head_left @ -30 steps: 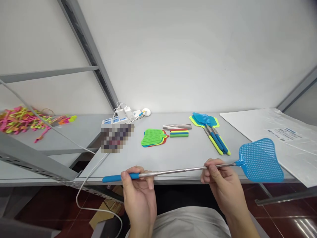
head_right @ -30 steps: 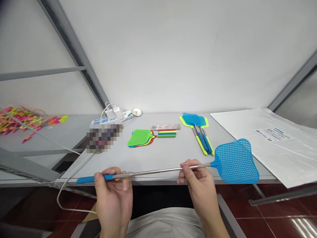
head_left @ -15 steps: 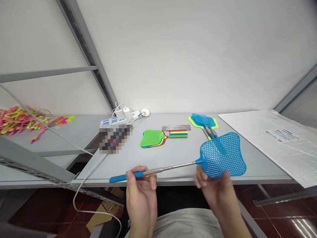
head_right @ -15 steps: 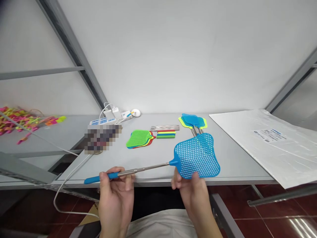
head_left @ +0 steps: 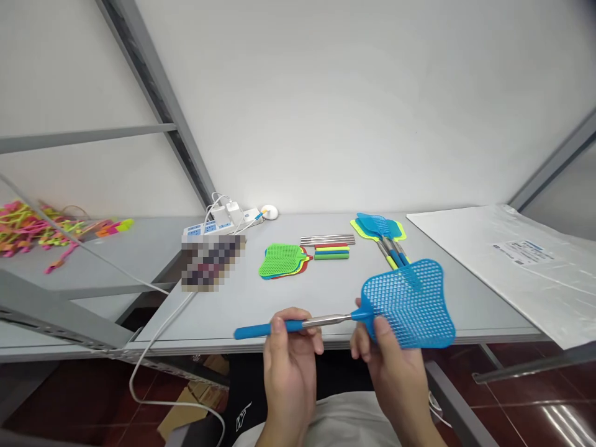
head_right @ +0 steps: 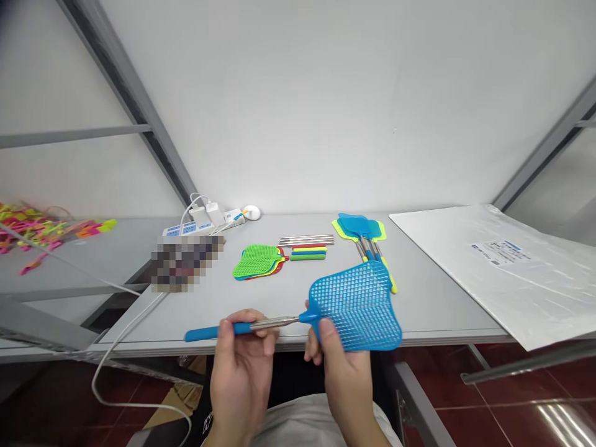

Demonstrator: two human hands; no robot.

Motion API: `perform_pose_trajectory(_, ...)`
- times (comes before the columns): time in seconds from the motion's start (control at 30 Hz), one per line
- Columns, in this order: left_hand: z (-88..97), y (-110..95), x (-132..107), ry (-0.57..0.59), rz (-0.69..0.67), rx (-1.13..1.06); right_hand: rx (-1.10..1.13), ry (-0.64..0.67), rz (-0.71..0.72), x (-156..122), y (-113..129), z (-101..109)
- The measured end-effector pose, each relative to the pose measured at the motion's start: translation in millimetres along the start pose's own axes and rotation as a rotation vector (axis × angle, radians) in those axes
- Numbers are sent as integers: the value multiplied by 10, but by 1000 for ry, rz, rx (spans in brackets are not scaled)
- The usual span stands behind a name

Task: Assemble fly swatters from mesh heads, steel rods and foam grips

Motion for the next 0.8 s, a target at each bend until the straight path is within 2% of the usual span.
perform_pose_trajectory(0.1,-73,349,1,84,259,-14,-206,251,50,29,18,-121)
perform_pose_trajectory(0.17,-157,514,15,131,375,3,-326,288,158,97,121,-101)
perform_pose_trajectory(0.23,-262,562,58,202,438,53,-391,203,297,232,337,23)
perform_pose_trajectory(0.3,-325,486,131,260,437,145,-441,28,412,418,640,248)
perform_pose_trajectory(0.33,-326,403,182,269,403,216,-461,-75,453,524,809,384)
perform_pose_trajectory(0.4,-299,191,292,284,291,408,-665,-249,484,769,1119,621)
perform_pose_trajectory(0.43,-281,84,345,294,226,526,-828,-286,468,925,1230,694)
perform_pose_trajectory(0.47,-263,-16,397,306,158,648,-1014,-269,422,1111,1282,732)
perform_pose_trajectory(0.53,-223,-216,500,295,-19,886,-1435,-118,212,1531,1158,775)
perform_pose_trajectory(0.63,-171,-448,603,232,-300,1115,-1567,6,55,2041,851,817)
perform_pose_trajectory(0.7,-118,-496,644,209,-373,1155,-1608,57,-25,2261,613,809)
perform_pose_trajectory(0.8,-17,-508,677,166,-379,1151,-1641,119,-94,2390,349,772)
Point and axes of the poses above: each hand's wrist, its own x-axis towards the middle knuckle, its own z-axis out of the back of the hand, y = z × x, the point moved 8 cm from there along x, towards the middle knuckle, and after that the axes turned 6 degrees about z, right-handed, at the moved point
